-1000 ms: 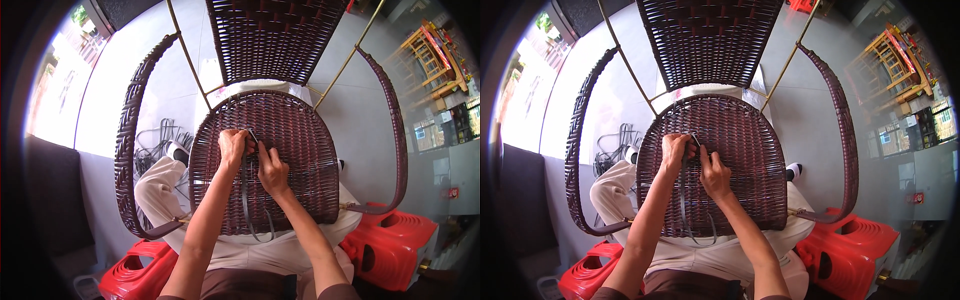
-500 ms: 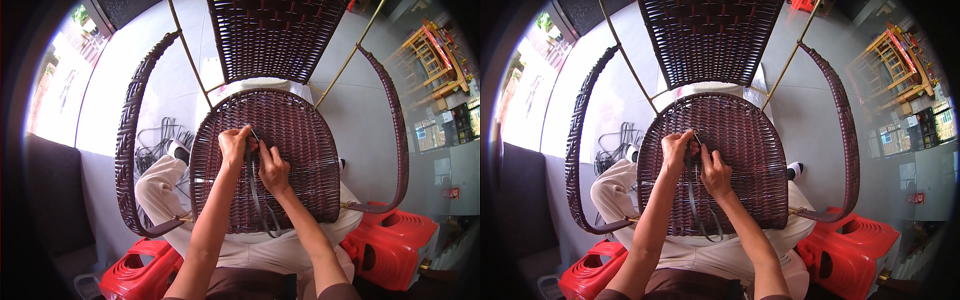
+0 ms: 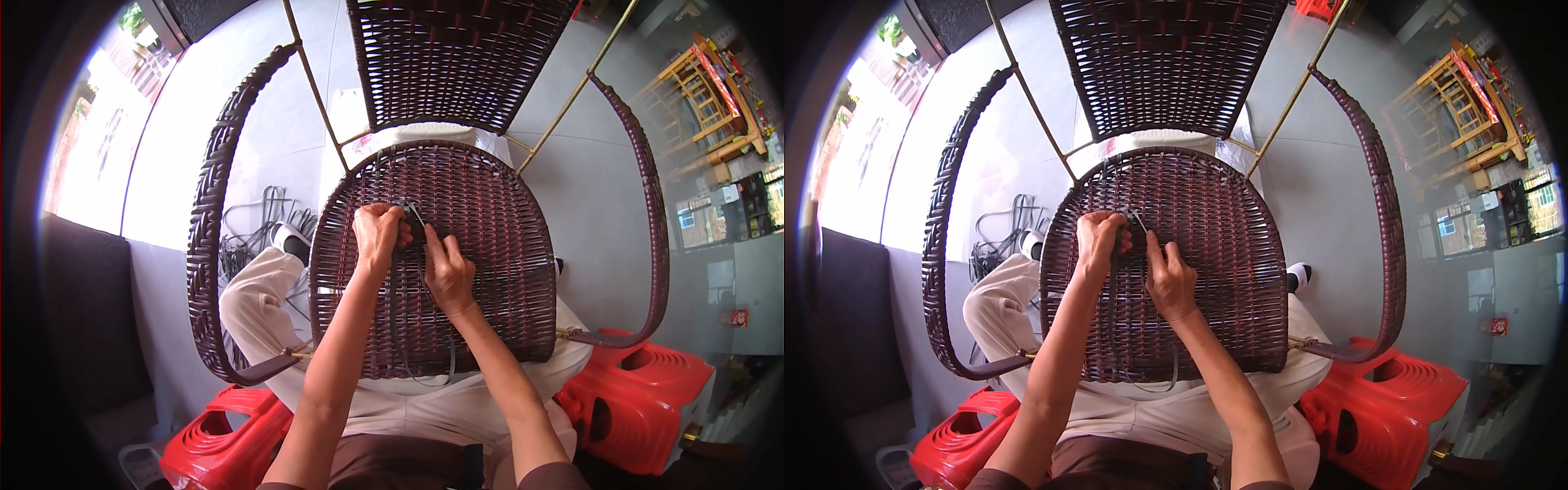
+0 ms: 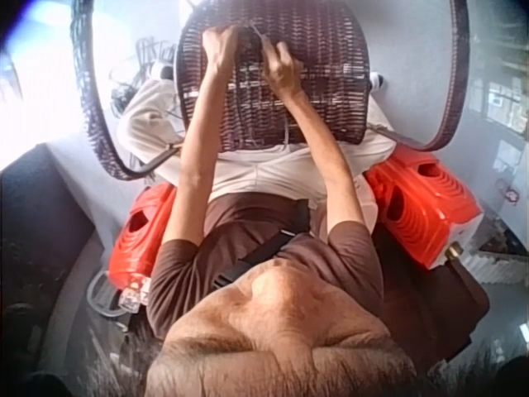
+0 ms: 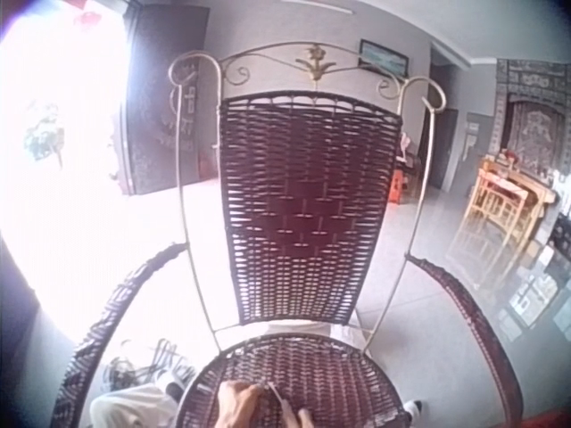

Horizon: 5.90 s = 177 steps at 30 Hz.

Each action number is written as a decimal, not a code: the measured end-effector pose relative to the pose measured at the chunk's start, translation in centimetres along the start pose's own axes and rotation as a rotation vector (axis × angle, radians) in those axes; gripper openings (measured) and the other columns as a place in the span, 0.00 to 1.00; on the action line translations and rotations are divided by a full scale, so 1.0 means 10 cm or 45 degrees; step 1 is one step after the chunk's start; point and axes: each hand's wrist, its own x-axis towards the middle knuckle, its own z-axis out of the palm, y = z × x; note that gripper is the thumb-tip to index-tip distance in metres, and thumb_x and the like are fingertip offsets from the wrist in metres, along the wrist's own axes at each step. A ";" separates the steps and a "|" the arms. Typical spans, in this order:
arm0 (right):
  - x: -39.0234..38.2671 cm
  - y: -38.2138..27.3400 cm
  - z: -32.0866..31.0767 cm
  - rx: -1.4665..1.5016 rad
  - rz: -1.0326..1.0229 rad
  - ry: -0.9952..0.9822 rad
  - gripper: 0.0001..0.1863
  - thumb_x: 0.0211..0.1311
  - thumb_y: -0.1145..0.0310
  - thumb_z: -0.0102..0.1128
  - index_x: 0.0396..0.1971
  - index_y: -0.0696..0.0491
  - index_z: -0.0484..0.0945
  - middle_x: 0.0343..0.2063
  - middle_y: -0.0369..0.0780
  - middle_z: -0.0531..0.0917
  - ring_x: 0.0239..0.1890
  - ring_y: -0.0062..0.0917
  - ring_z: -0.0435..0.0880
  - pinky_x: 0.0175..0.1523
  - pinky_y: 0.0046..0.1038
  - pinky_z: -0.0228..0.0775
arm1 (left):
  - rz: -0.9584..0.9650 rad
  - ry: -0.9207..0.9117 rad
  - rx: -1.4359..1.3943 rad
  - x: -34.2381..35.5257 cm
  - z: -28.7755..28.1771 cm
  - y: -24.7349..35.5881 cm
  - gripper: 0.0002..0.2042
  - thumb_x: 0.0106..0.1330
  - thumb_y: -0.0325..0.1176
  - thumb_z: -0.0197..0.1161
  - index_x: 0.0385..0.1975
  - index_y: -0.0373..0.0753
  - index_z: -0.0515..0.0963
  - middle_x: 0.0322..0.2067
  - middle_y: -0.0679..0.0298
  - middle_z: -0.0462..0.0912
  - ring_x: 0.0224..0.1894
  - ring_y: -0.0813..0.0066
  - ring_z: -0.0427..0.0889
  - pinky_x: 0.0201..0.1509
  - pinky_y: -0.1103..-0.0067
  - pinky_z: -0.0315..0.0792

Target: The person weaves dark strips into the seat of a wicker chair. They use a screwdriver to wedge the strips through the existing weave and pull them into place.

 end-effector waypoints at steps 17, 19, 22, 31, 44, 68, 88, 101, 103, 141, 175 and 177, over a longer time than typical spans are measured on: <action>0.45 -0.07 -0.41 0.077 0.172 -0.289 0.14 0.52 0.72 0.60 0.41 0.54 0.78 0.23 0.43 0.76 0.21 0.36 0.79 0.25 0.32 0.72 | 0.121 0.042 0.108 -0.01 0.03 -0.11 0.08 0.57 0.29 0.58 0.25 0.28 0.77 0.16 0.60 0.78 0.13 0.78 0.76 0.14 0.85 0.72; 0.50 -0.07 -0.44 0.079 0.150 -0.339 0.14 0.52 0.72 0.60 0.40 0.54 0.78 0.23 0.43 0.77 0.22 0.36 0.79 0.25 0.33 0.72 | 0.120 0.037 0.114 0.00 0.02 -0.11 0.08 0.57 0.29 0.58 0.25 0.28 0.77 0.16 0.59 0.78 0.13 0.78 0.77 0.14 0.84 0.72; 0.59 -0.09 -0.48 0.106 0.148 -0.434 0.13 0.51 0.72 0.59 0.39 0.55 0.78 0.23 0.44 0.77 0.23 0.36 0.80 0.27 0.33 0.73 | 0.113 0.015 0.135 0.01 0.01 -0.10 0.08 0.58 0.28 0.58 0.25 0.27 0.77 0.16 0.59 0.79 0.13 0.77 0.77 0.15 0.84 0.73; 0.65 -0.14 -0.42 0.036 0.189 -0.571 0.14 0.51 0.75 0.59 0.40 0.59 0.78 0.24 0.47 0.78 0.25 0.38 0.79 0.32 0.34 0.73 | 0.115 -0.004 0.141 0.00 -0.01 -0.08 0.09 0.59 0.28 0.58 0.26 0.27 0.76 0.16 0.58 0.79 0.14 0.77 0.78 0.15 0.84 0.73; 0.04 0.02 -0.03 0.089 0.039 -0.142 0.22 0.54 0.79 0.51 0.53 0.55 0.69 0.24 0.41 0.68 0.17 0.32 0.74 0.19 0.29 0.70 | 0.217 -0.018 0.036 -0.02 -0.01 -0.16 0.09 0.60 0.30 0.58 0.25 0.28 0.75 0.16 0.60 0.77 0.13 0.78 0.76 0.14 0.85 0.70; 0.17 -0.04 -0.27 0.095 0.166 -0.230 0.15 0.56 0.74 0.56 0.45 0.56 0.75 0.24 0.41 0.73 0.21 0.33 0.77 0.25 0.31 0.70 | 0.118 -0.039 -0.019 0.03 -0.06 -0.09 0.09 0.58 0.29 0.60 0.24 0.27 0.76 0.17 0.57 0.80 0.16 0.74 0.80 0.18 0.83 0.76; 0.69 -0.08 -0.48 0.044 0.175 -0.447 0.13 0.50 0.74 0.59 0.39 0.55 0.79 0.22 0.44 0.77 0.23 0.35 0.77 0.30 0.33 0.70 | 0.075 0.068 0.083 0.06 0.03 -0.10 0.07 0.56 0.25 0.58 0.23 0.27 0.75 0.17 0.56 0.79 0.15 0.74 0.79 0.16 0.83 0.74; 0.53 -0.01 -0.33 0.136 0.123 -0.334 0.11 0.56 0.72 0.54 0.39 0.57 0.77 0.21 0.46 0.76 0.22 0.37 0.79 0.26 0.35 0.70 | 0.172 0.050 0.065 0.02 0.02 -0.12 0.07 0.57 0.26 0.57 0.24 0.26 0.75 0.17 0.57 0.79 0.15 0.76 0.79 0.18 0.83 0.74; 0.59 -0.03 -0.34 0.153 0.171 -0.428 0.14 0.52 0.74 0.58 0.40 0.57 0.78 0.21 0.45 0.76 0.23 0.35 0.77 0.29 0.32 0.70 | 0.179 0.045 0.060 0.03 0.01 -0.12 0.07 0.57 0.26 0.58 0.25 0.26 0.75 0.18 0.57 0.79 0.15 0.75 0.79 0.17 0.84 0.74; 0.10 0.02 0.11 0.083 0.002 0.027 0.17 0.55 0.81 0.52 0.47 0.61 0.73 0.24 0.43 0.72 0.18 0.31 0.77 0.19 0.27 0.70 | 0.177 0.092 0.013 0.00 0.08 -0.10 0.07 0.58 0.26 0.57 0.25 0.27 0.75 0.17 0.58 0.79 0.15 0.77 0.77 0.17 0.85 0.72; 0.42 0.49 -0.62 0.147 0.442 -0.114 0.11 0.58 0.63 0.56 0.27 0.56 0.70 0.17 0.42 0.76 0.18 0.31 0.76 0.23 0.30 0.66 | 0.035 0.042 -0.008 0.01 0.07 -0.10 0.07 0.59 0.25 0.56 0.24 0.26 0.76 0.16 0.56 0.79 0.16 0.74 0.80 0.19 0.82 0.77; 0.60 0.50 -0.57 0.424 0.587 -0.148 0.13 0.58 0.61 0.57 0.26 0.56 0.71 0.15 0.40 0.76 0.17 0.26 0.75 0.23 0.27 0.64 | 0.022 0.044 0.002 0.00 0.07 -0.06 0.08 0.59 0.25 0.56 0.23 0.26 0.76 0.16 0.56 0.79 0.16 0.74 0.80 0.19 0.82 0.77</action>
